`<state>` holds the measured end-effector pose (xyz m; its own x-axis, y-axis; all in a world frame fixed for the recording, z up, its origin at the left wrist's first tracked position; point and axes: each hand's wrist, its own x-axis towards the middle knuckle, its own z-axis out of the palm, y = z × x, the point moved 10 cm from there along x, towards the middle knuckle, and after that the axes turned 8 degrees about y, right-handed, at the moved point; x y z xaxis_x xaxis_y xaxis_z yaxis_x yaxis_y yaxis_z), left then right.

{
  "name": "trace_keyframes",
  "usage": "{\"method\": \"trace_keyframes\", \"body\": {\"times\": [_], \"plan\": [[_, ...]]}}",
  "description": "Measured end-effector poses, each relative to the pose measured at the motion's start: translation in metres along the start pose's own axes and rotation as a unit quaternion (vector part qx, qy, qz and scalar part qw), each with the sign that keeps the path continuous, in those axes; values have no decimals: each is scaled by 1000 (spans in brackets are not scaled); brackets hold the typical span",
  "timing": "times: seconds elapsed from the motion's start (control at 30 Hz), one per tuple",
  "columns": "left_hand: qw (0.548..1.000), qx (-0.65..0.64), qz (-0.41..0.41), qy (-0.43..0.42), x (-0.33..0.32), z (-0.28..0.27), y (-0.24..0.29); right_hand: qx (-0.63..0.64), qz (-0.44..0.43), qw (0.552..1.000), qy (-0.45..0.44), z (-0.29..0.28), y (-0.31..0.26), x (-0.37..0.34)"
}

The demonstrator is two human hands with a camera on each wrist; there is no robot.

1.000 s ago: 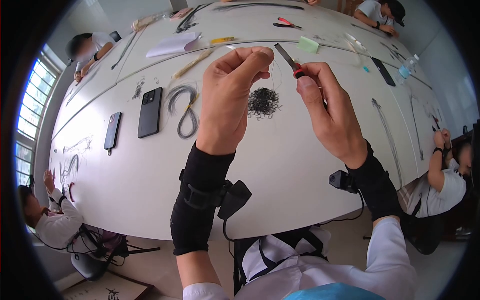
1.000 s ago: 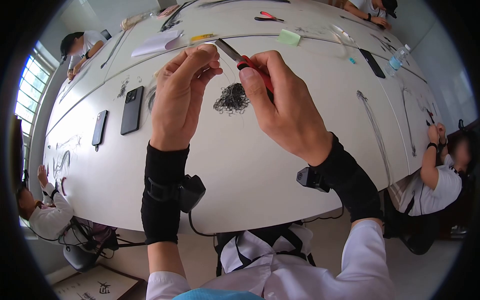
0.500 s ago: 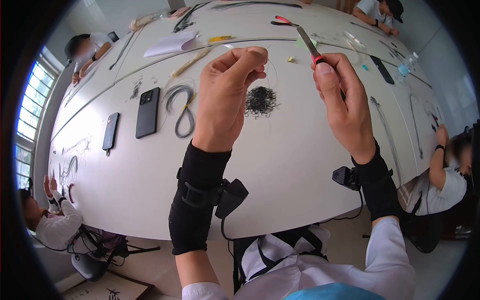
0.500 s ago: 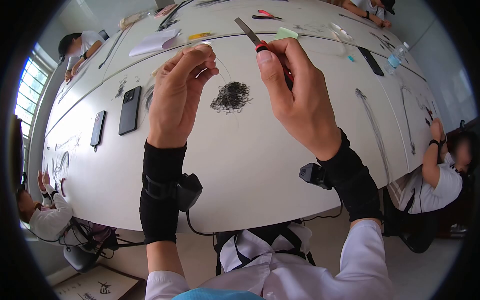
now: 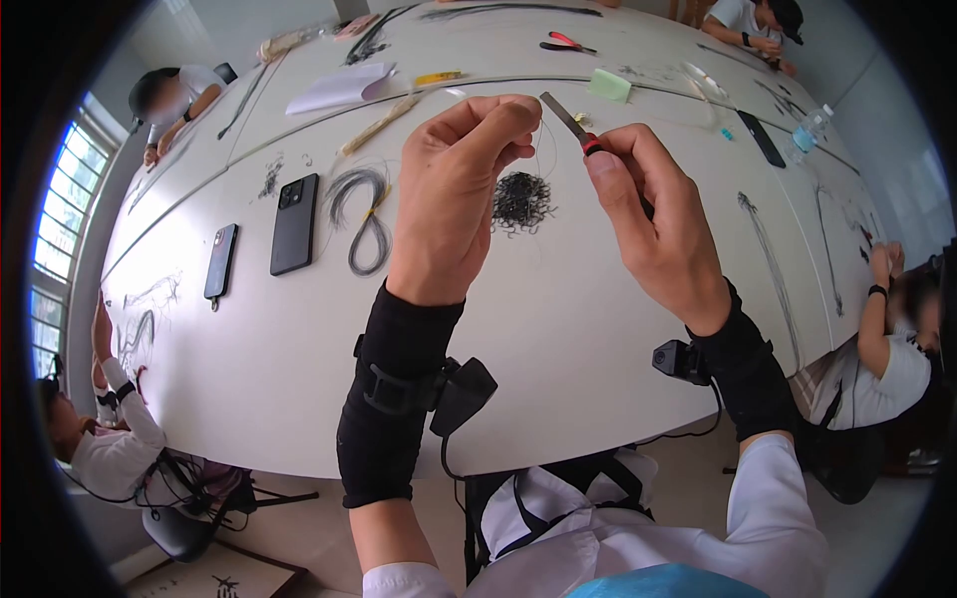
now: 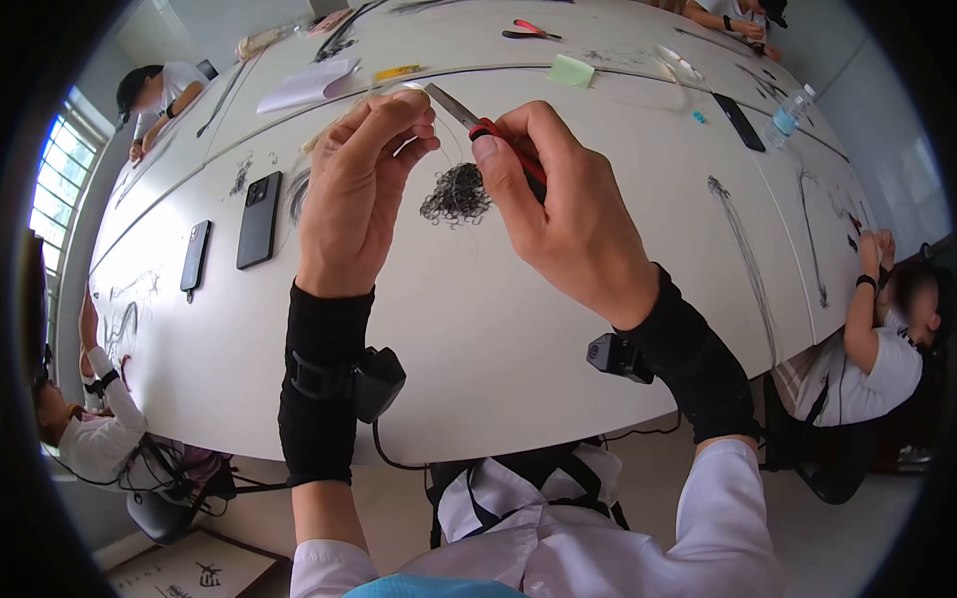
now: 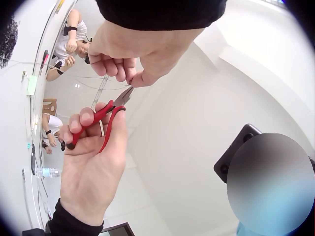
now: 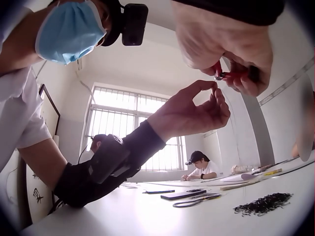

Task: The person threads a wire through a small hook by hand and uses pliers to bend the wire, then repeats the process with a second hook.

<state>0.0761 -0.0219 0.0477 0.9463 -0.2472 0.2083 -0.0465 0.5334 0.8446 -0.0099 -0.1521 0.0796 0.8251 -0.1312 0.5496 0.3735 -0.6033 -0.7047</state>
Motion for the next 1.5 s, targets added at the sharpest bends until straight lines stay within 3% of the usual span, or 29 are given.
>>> {"method": "trace_keyframes", "body": {"times": [0.1,0.23,0.4,0.43,0.57,0.77,0.87,0.97,1.03,1.1,1.13,1.2,1.23,1.4,1.5], "plan": [[1000,5,-2,-3,0,1,-1,-7,11,1000,7,-3,0,0],[1000,13,-11,2,2,-3,-5,20,8,996,92,-43,26,17],[1000,5,-14,2,7,-10,-9,31,79,974,209,-185,102,58],[1000,7,-16,6,8,-12,-12,-22,92,959,268,-218,107,60],[1000,8,-22,16,13,-19,-20,-85,132,921,356,-358,170,62],[999,12,-32,15,15,-19,-26,-156,163,885,407,-442,188,39],[999,30,-27,16,13,-16,-25,-150,195,895,371,-448,218,39],[998,48,7,35,12,-17,-15,-359,343,860,117,-352,209,29],[997,63,26,44,10,-16,-9,-465,195,860,83,-328,205,42],[995,84,37,43,9,-14,-7,-434,98,891,88,-298,191,48],[994,91,41,42,8,-13,-6,-354,77,925,110,-259,157,51],[993,105,47,38,6,-7,-4,-200,133,969,60,-180,104,46],[992,111,50,35,6,-5,-3,-136,120,982,45,-146,83,42],[988,142,47,39,-1,-1,3,57,42,997,5,-35,26,36],[985,155,55,48,-3,-1,9,116,82,990,-21,-6,20,36]]}}
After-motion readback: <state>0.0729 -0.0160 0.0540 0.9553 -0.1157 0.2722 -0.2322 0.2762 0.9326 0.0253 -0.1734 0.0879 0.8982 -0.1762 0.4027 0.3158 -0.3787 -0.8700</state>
